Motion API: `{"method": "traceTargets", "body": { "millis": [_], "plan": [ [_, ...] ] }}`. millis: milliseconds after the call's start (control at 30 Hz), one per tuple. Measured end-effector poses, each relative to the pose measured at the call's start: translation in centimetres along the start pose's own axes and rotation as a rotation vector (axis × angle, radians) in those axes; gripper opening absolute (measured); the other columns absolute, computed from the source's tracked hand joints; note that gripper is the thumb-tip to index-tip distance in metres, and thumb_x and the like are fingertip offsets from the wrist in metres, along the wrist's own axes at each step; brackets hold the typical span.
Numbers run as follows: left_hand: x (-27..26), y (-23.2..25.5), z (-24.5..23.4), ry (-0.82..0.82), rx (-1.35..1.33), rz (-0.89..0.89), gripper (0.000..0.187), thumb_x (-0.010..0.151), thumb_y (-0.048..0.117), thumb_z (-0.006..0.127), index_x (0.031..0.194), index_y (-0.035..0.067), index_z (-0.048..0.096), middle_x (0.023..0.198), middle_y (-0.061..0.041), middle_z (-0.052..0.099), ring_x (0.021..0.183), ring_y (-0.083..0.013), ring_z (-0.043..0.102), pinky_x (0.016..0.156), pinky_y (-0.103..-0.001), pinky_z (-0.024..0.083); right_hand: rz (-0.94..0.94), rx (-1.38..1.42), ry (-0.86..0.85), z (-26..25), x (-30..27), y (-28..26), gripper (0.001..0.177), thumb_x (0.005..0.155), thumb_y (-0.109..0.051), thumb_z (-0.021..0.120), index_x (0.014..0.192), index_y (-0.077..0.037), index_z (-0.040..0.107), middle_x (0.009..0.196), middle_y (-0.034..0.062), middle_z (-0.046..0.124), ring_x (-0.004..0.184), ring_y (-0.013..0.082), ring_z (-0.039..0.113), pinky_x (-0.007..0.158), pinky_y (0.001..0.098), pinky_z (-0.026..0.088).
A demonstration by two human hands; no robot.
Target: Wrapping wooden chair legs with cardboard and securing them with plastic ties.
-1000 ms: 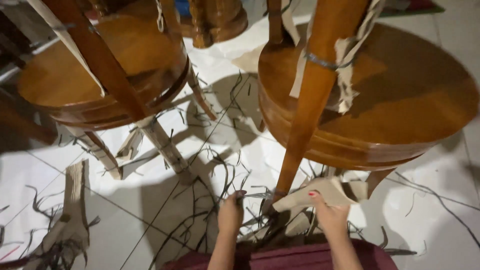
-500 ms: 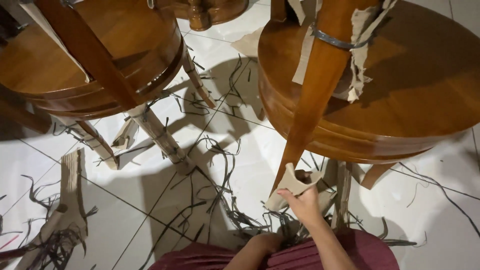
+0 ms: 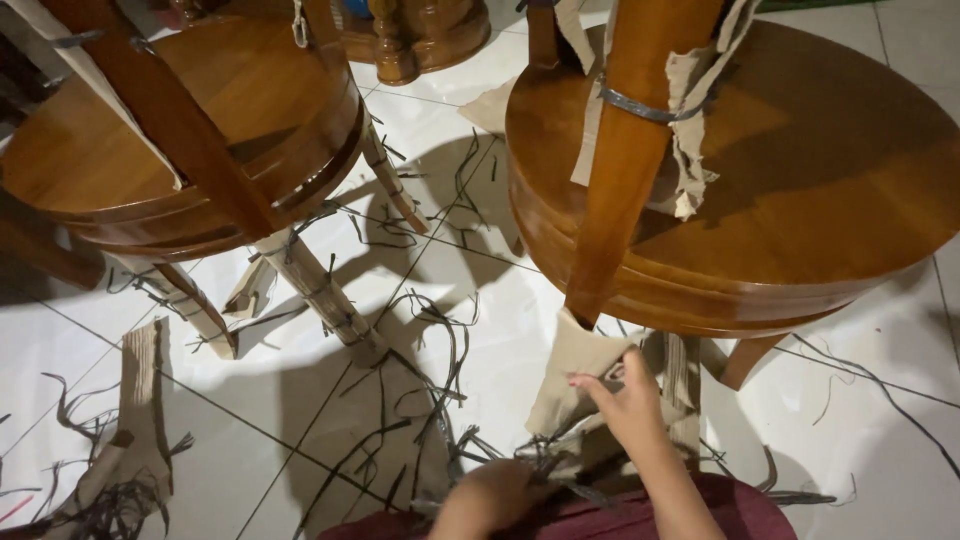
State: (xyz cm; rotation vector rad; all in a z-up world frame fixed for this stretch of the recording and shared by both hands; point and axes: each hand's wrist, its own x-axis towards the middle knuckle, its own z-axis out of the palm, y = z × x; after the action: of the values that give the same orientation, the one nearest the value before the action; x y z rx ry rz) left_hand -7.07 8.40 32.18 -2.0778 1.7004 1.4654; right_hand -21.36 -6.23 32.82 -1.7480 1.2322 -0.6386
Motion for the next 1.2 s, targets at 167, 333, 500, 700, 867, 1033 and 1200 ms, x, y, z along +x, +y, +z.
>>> {"method": "traceTargets", "body": {
  "millis": [167,333,500,700,867,1033,1200],
  "plan": [
    [-10.3,0.7,-4.8,0.243,-0.480,0.370,0.031,0.108,0.031,0.047,0.127,0.025,0.071,0.086,0.008,0.074,0.084,-0.0104,0.066,0.086,-0.027,0.047,-0.288,-0.011,0.079,2.5,2.6,2.7,0.063,0.075,-0.043,0.084,0.115,-0.005,0.054,0.105,0.0091,0.062,0.097,0.0241,0.059,0.079,0.0363,0.047],
    [-10.7,0.0,-6.0,0.240,-0.788,0.508,0.049,0.105,0.049,0.037,0.108,0.014,0.071,0.085,0.004,0.070,0.054,-0.0063,0.038,0.057,-0.022,0.034,-0.121,-0.004,0.145,-1.1,-0.9,-1.2,0.048,0.080,-0.011,0.078,0.122,-0.010,0.056,0.125,0.0116,0.062,0.115,0.0251,0.061,0.103,0.0393,0.054],
    [-10.2,-0.4,-6.2,0.249,-0.778,0.551,0.043,0.110,0.038,0.039,0.129,0.018,0.071,0.081,0.007,0.065,0.077,-0.0081,0.056,0.082,-0.022,0.042,-0.597,0.094,0.140,-2.8,-3.0,-0.5,0.004,0.088,-0.004,0.069,0.084,-0.007,0.069,0.088,0.0060,0.073,0.087,0.0174,0.069,0.084,0.0291,0.058],
    [-8.4,-1.4,-5.6,0.308,-0.665,0.475,0.027,0.104,0.008,0.044,0.097,0.017,0.069,0.091,0.004,0.072,0.093,-0.0119,0.065,0.093,-0.025,0.046,-0.293,0.279,-0.142,2.0,-4.0,0.8,0.015,0.086,-0.005,0.073,0.099,-0.010,0.080,0.088,0.0030,0.082,0.065,0.0112,0.066,0.057,0.0224,0.053],
    [-9.5,0.5,-6.3,0.178,-0.485,0.016,0.012,0.084,0.013,0.063,0.089,0.024,0.064,0.087,0.006,0.068,0.081,-0.0126,0.057,0.074,-0.026,0.042,0.013,0.597,-0.225,3.9,-4.4,-1.8,0.032,0.087,-0.022,0.073,0.097,0.007,0.083,0.081,0.0169,0.082,0.056,0.0205,0.074,0.043,0.0266,0.063],
    [-7.1,-1.7,-5.8,0.064,-0.174,-0.292,0.075,0.081,0.053,0.070,0.142,0.023,0.039,0.142,-0.010,0.036,0.125,-0.0305,0.040,0.101,-0.048,0.035,-0.197,0.391,-0.087,-0.2,-3.9,-0.8,0.018,0.090,-0.001,0.067,0.098,-0.004,0.083,0.086,0.0103,0.085,0.069,0.0158,0.070,0.057,0.0250,0.056],
    [-3.4,-4.3,-4.2,0.200,0.090,-0.381,0.096,0.096,0.044,0.069,0.164,0.027,0.004,0.172,-0.008,-0.005,0.157,-0.0375,0.007,0.129,-0.056,0.012,-0.021,0.333,-0.192,-3.6,-2.8,-1.9,0.025,0.092,-0.007,0.067,0.097,0.004,0.088,0.076,0.0114,0.083,0.055,0.0154,0.060,0.054,0.0273,0.052]
  ]
}}
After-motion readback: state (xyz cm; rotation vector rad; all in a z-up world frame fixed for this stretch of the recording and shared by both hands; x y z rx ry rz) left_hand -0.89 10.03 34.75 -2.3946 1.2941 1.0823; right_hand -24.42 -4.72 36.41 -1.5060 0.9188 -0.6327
